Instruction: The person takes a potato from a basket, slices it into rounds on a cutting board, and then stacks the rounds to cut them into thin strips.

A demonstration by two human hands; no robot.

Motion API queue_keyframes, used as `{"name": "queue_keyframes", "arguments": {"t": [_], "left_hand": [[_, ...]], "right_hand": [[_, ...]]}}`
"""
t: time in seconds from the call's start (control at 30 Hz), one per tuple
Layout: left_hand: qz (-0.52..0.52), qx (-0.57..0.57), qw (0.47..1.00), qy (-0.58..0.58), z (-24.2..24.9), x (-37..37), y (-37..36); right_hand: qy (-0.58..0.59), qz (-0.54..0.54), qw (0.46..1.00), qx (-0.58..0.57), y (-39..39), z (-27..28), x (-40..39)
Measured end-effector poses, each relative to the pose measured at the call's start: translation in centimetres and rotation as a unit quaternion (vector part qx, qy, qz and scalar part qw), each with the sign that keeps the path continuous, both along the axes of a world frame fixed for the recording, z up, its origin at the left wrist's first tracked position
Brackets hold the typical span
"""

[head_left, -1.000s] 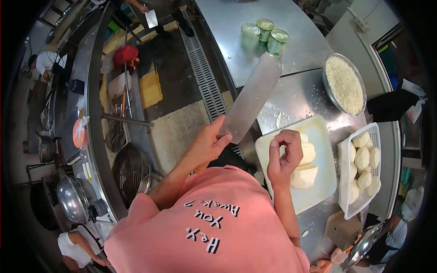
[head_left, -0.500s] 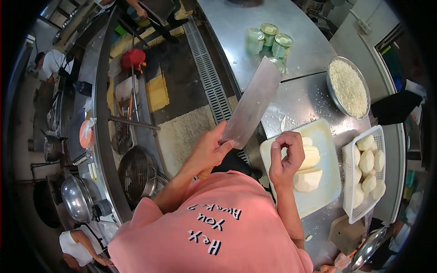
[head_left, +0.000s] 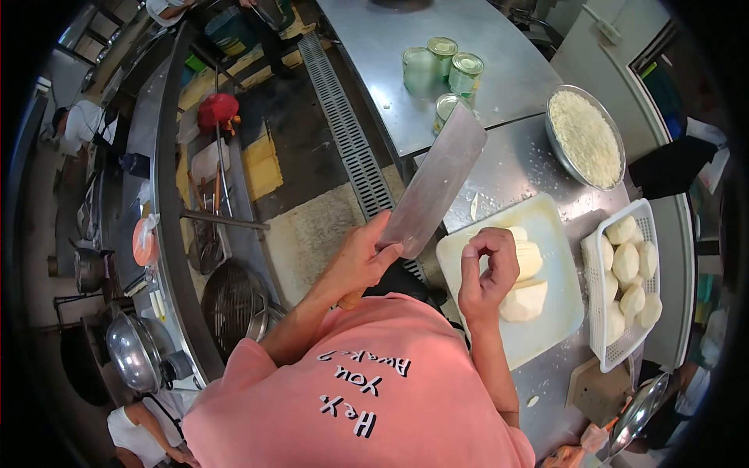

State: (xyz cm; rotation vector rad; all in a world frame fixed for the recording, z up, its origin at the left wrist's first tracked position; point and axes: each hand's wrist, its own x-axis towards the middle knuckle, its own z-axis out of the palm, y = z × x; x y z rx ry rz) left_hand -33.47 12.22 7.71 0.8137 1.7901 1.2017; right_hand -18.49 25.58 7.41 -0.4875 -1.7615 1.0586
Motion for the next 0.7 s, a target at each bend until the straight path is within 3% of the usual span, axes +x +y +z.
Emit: {"name": "queue_keyframes", "arguments": {"t": [0.7], "left_hand": [[-0.067, 0.028, 0.997, 0.020, -0.9, 0.4, 1.9]], "right_hand": [[-0.008, -0.047, 0.999, 0.001, 0.5, -0.2, 1.4]]}}
